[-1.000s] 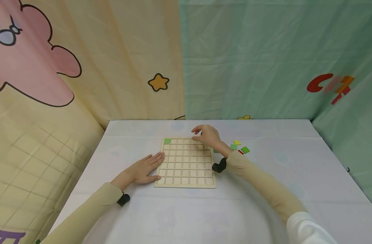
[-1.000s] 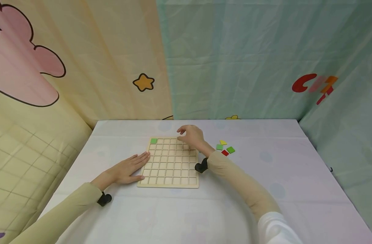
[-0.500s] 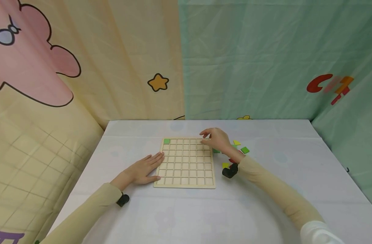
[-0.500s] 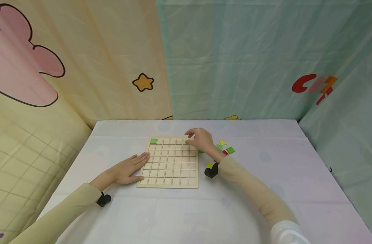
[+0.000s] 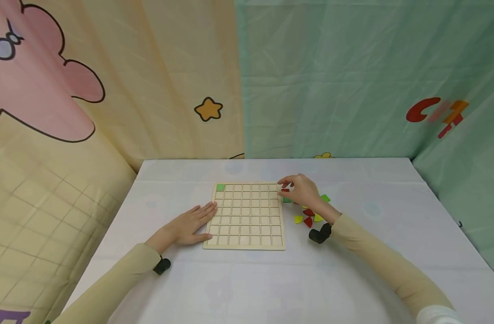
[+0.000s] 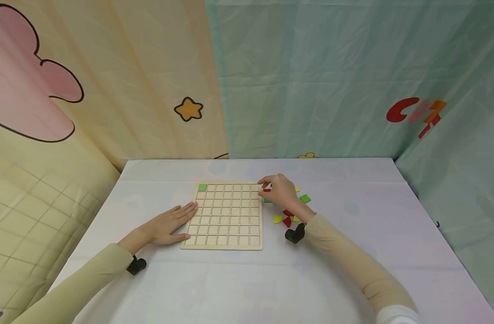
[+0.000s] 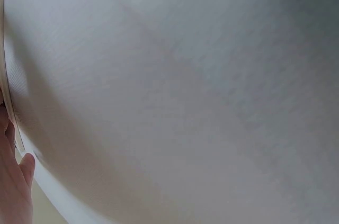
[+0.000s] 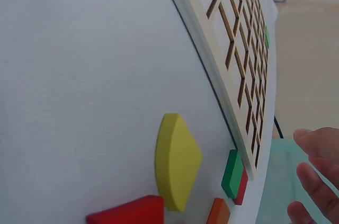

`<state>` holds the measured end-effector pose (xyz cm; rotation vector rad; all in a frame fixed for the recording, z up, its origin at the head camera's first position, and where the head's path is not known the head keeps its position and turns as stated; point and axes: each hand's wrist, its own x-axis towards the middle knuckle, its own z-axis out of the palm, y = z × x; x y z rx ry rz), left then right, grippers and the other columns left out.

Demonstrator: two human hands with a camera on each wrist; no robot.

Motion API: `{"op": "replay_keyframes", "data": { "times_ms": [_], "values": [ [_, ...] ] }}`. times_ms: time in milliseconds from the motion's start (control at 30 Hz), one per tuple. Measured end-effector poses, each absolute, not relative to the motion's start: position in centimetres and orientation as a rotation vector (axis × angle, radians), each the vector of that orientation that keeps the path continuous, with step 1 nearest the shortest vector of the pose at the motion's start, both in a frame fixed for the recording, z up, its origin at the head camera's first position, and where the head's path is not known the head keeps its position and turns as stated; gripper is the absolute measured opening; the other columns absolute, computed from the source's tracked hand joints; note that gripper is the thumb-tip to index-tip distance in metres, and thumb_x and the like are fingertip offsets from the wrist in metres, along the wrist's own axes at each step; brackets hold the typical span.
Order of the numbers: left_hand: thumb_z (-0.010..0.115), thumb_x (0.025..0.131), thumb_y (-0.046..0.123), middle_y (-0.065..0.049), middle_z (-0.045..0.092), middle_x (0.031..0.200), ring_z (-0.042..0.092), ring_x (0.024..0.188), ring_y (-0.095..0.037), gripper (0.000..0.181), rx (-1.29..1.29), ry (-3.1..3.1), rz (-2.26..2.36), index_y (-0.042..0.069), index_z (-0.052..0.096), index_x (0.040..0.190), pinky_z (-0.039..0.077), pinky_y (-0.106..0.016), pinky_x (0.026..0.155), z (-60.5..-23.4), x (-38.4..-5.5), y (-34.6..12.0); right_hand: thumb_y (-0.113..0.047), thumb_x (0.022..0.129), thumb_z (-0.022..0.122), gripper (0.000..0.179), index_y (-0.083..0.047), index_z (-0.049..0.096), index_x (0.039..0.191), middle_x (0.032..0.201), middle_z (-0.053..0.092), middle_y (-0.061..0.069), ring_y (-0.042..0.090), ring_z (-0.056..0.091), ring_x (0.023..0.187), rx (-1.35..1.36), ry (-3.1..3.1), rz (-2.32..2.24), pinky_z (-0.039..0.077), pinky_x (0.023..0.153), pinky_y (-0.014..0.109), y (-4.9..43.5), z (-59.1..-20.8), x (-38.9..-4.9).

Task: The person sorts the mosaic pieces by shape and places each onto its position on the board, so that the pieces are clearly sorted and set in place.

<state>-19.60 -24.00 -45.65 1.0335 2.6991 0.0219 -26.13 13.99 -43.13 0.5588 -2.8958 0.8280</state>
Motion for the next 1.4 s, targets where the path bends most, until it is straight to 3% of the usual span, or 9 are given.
{"op": "replay_keyframes", "data": {
  "times_ms": [167,567,1067,1400],
  "values": [
    [0.041,0.096,0.058,-0.008,0.008,0.163,0.01,0.151,-0.025,0.083,1.045,2.706,0.039,0.005,0.013,0.154,0.017,-0.048,0.121,-45.8,-19.6,-24.1,-0.025,0.081,0.077,0.032,-0.013,0.072,0.11,0.095,0.074,0.004,0.025,0.059,0.094,0.502,-2.944,0.829,0.049,0.059,0.026,14.9,-43.4,-25.8],
    [0.041,0.096,0.057,-0.009,0.007,0.163,0.01,0.151,-0.025,0.083,1.045,2.705,0.043,0.005,0.013,0.154,0.018,-0.049,0.12,-45.7,-19.5,-24.1,-0.026,0.079,0.078,0.032,-0.012,0.073,0.108,0.094,0.074,0.003,0.022,0.057,0.093,0.456,-2.988,0.827,0.051,0.069,0.032,16.7,-44.7,-25.2],
    [0.041,0.096,0.057,-0.011,0.01,0.162,0.012,0.15,-0.027,0.082,1.063,2.709,0.048,0.004,0.015,0.154,0.019,-0.05,0.12,-45.4,-19.4,-23.9,-0.034,0.078,0.079,0.035,-0.013,0.074,0.106,0.101,0.071,0.004,0.021,0.046,0.089,0.389,-3.084,0.763,0.04,0.064,0.028,17.4,-45.1,-25.3],
    [0.04,0.096,0.058,-0.008,0.008,0.163,0.01,0.151,-0.025,0.083,1.047,2.698,0.04,0.006,0.013,0.154,0.018,-0.048,0.121,-45.5,-19.5,-24.1,-0.036,0.077,0.08,0.033,-0.013,0.076,0.101,0.1,0.072,0.005,0.022,0.045,0.092,0.386,-3.099,0.747,0.041,0.064,0.028,17.5,-45.7,-25.9]
  ]
}}
